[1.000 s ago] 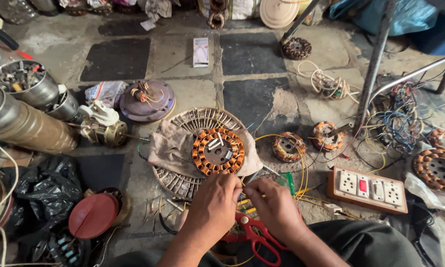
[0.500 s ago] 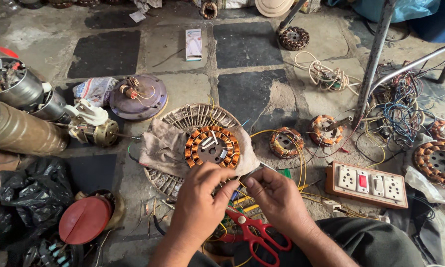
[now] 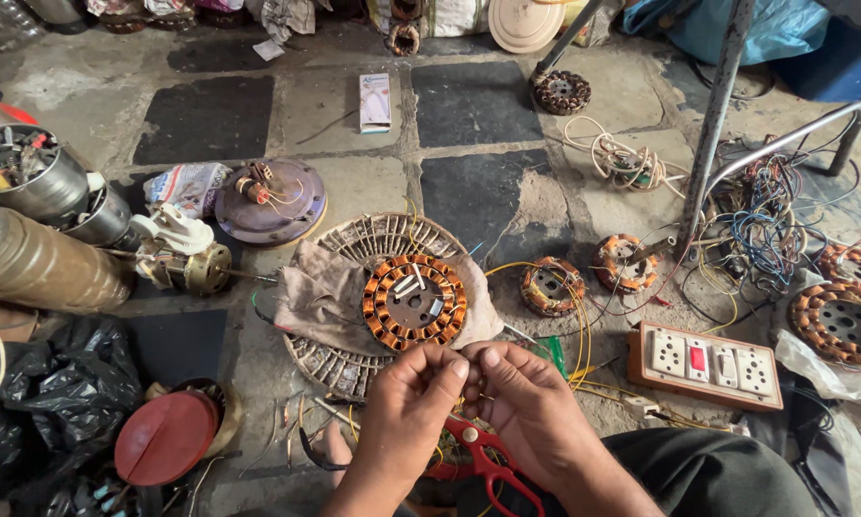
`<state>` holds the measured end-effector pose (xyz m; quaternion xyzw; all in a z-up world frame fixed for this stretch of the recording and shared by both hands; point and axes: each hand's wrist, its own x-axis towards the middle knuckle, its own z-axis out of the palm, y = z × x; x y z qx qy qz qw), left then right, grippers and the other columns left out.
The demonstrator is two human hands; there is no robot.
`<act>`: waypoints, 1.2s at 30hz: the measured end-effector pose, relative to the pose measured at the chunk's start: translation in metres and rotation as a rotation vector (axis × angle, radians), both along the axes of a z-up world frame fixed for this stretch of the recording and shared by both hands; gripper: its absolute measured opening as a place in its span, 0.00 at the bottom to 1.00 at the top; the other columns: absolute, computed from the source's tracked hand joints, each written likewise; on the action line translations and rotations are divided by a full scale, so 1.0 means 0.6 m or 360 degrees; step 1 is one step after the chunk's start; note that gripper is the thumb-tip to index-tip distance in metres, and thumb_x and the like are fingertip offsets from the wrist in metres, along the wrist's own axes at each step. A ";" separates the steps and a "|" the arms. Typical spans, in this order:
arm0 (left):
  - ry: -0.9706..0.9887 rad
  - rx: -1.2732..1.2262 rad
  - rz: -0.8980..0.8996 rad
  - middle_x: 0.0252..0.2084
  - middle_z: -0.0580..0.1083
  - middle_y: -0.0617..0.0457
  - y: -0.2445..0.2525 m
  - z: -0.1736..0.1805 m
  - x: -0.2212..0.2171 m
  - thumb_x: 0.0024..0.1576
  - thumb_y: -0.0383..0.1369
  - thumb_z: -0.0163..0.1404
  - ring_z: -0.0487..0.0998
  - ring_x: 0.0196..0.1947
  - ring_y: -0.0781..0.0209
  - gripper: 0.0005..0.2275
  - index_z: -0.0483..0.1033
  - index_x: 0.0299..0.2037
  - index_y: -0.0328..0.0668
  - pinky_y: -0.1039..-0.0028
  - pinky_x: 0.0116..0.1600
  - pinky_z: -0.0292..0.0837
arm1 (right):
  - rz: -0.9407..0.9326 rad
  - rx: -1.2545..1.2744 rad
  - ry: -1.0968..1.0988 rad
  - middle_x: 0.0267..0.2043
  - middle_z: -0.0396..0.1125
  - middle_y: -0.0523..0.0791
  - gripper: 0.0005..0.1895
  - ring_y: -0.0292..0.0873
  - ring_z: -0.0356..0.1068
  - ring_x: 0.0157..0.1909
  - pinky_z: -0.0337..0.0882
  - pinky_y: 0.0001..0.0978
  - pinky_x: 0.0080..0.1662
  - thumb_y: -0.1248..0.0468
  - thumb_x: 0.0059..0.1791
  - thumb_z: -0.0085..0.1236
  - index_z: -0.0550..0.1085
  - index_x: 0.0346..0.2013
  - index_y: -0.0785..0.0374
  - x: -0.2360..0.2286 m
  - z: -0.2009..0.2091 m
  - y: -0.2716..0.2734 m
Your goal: The person repairs a ceiling fan stator by stripping wire insulation with a tool, connecting wires to the electrical leads, and applying tape. They handle a stator, wires, and tools while sitting on the workshop floor among other fan components.
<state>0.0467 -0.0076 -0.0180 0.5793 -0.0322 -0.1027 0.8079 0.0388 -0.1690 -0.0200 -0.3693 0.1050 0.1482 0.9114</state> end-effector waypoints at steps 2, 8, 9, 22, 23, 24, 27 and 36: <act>0.0299 -0.0172 -0.0037 0.27 0.76 0.56 0.000 0.002 0.000 0.60 0.31 0.53 0.75 0.26 0.71 0.06 0.77 0.35 0.36 0.77 0.29 0.73 | -0.0012 -0.0052 0.0004 0.37 0.73 0.47 0.12 0.40 0.71 0.39 0.74 0.36 0.45 0.63 0.54 0.51 0.76 0.43 0.70 0.000 0.002 0.002; 0.0331 -0.0312 -0.0094 0.30 0.76 0.55 0.005 0.006 -0.003 0.62 0.32 0.53 0.75 0.29 0.69 0.07 0.77 0.36 0.35 0.78 0.32 0.76 | 0.0030 -0.0064 -0.0118 0.36 0.73 0.47 0.12 0.40 0.71 0.37 0.75 0.36 0.44 0.63 0.54 0.51 0.76 0.42 0.70 0.000 0.013 0.005; 0.0343 -0.0305 -0.0094 0.30 0.76 0.55 0.006 0.006 -0.002 0.62 0.32 0.53 0.75 0.29 0.69 0.07 0.77 0.36 0.34 0.78 0.32 0.76 | 0.0013 -0.0112 -0.0131 0.36 0.72 0.47 0.12 0.39 0.71 0.37 0.74 0.35 0.43 0.63 0.54 0.51 0.76 0.42 0.71 0.001 0.013 0.004; -0.0734 0.0792 0.0276 0.34 0.76 0.54 -0.003 0.035 -0.012 0.58 0.27 0.55 0.77 0.31 0.66 0.09 0.77 0.48 0.37 0.75 0.37 0.74 | 0.0063 -0.1106 -0.0291 0.32 0.75 0.44 0.12 0.34 0.72 0.34 0.74 0.29 0.41 0.62 0.52 0.57 0.78 0.37 0.71 0.010 0.019 -0.015; -0.0884 0.0821 0.0269 0.36 0.76 0.53 0.001 0.042 -0.010 0.59 0.26 0.55 0.78 0.34 0.64 0.08 0.78 0.48 0.38 0.74 0.39 0.74 | 0.0116 -0.1208 -0.0301 0.32 0.75 0.44 0.12 0.34 0.72 0.34 0.75 0.29 0.41 0.62 0.52 0.57 0.78 0.37 0.71 0.010 0.022 -0.019; -0.1035 0.0845 0.0259 0.38 0.77 0.51 0.003 0.048 -0.009 0.60 0.25 0.54 0.80 0.37 0.62 0.08 0.78 0.49 0.38 0.72 0.41 0.75 | 0.0166 -0.1265 -0.0272 0.32 0.76 0.43 0.12 0.33 0.72 0.34 0.75 0.28 0.41 0.61 0.51 0.57 0.79 0.37 0.69 0.011 0.025 -0.023; -0.0693 0.0746 0.0064 0.36 0.78 0.53 0.003 0.056 -0.005 0.59 0.26 0.54 0.82 0.33 0.62 0.07 0.80 0.45 0.40 0.73 0.37 0.77 | 0.0253 -0.1247 -0.0248 0.31 0.75 0.42 0.12 0.33 0.72 0.34 0.74 0.26 0.39 0.61 0.52 0.55 0.79 0.37 0.68 0.011 0.026 -0.036; -0.0690 0.0857 0.0232 0.32 0.77 0.53 -0.010 0.026 -0.004 0.54 0.27 0.59 0.80 0.33 0.62 0.10 0.78 0.45 0.37 0.71 0.39 0.75 | 0.0102 -0.0561 -0.0039 0.30 0.71 0.43 0.11 0.35 0.69 0.31 0.70 0.27 0.37 0.61 0.54 0.53 0.75 0.36 0.68 -0.009 -0.021 -0.028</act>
